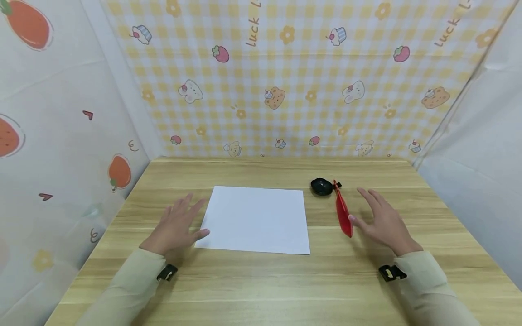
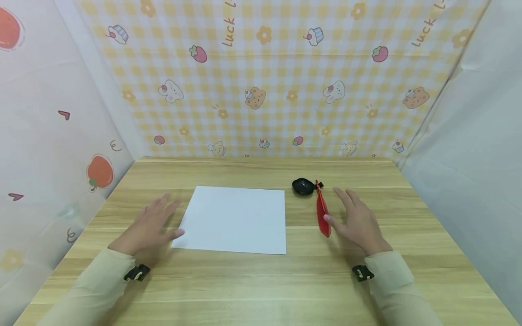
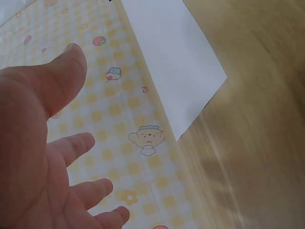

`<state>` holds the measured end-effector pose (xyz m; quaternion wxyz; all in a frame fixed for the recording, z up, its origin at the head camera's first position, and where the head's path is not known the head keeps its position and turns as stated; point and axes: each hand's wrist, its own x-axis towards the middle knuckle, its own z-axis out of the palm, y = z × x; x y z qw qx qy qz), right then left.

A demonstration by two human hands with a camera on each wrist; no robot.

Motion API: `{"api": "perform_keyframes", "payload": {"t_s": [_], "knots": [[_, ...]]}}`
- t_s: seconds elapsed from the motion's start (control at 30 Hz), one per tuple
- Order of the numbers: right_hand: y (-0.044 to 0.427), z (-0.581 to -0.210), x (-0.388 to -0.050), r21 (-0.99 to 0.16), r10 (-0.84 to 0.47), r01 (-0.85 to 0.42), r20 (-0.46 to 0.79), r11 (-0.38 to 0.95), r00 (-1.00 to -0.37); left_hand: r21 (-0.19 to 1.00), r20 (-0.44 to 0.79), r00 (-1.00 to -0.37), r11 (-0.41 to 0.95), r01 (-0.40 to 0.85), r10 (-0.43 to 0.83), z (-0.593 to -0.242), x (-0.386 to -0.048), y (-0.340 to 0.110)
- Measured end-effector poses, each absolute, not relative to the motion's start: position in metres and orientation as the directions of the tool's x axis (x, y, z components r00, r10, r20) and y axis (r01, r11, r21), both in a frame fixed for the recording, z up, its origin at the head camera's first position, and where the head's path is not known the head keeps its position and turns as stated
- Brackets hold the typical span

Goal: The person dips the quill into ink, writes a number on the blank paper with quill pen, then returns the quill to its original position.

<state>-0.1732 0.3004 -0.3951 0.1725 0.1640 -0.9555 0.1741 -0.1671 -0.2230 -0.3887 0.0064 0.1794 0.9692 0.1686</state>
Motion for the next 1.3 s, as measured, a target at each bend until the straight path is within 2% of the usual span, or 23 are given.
{"api": "perform_keyframes", "payload": {"t_s": [0.27, 0.63, 0.77, 0.9, 1.17, 1.3], "knots": [[0.304, -0.395, -0.192, -0.335, -0.233, -0.325, 0.288, 0.884, -0.929, 0.343, 0.107, -0.903, 0.837, 0.426, 0.416, -0.395, -0.185, -0.224], [0.313, -0.397, -0.220, -0.320, -0.273, -0.338, 0.231, 0.885, -0.934, 0.365, -0.002, -0.889, 0.828, 0.426, 0.458, -0.397, -0.208, -0.222], [0.314, -0.403, -0.226, -0.291, -0.286, -0.334, 0.195, 0.897, -0.938, 0.367, -0.082, -0.887, 0.841, 0.397, 0.454, -0.400, -0.213, -0.223], [0.316, -0.407, -0.232, -0.243, -0.303, -0.350, 0.211, 0.905, -0.929, 0.364, -0.140, -0.885, 0.854, 0.371, 0.444, -0.405, -0.217, -0.223], [0.319, -0.409, -0.243, -0.193, -0.323, -0.379, 0.266, 0.905, -0.908, 0.331, -0.166, -0.872, 0.859, 0.391, 0.461, -0.404, -0.225, -0.215], [0.315, -0.414, -0.249, -0.140, -0.382, -0.431, 0.280, 0.892, -0.881, 0.294, -0.215, -0.871, 0.879, 0.374, 0.442, -0.407, -0.221, -0.216]]}}
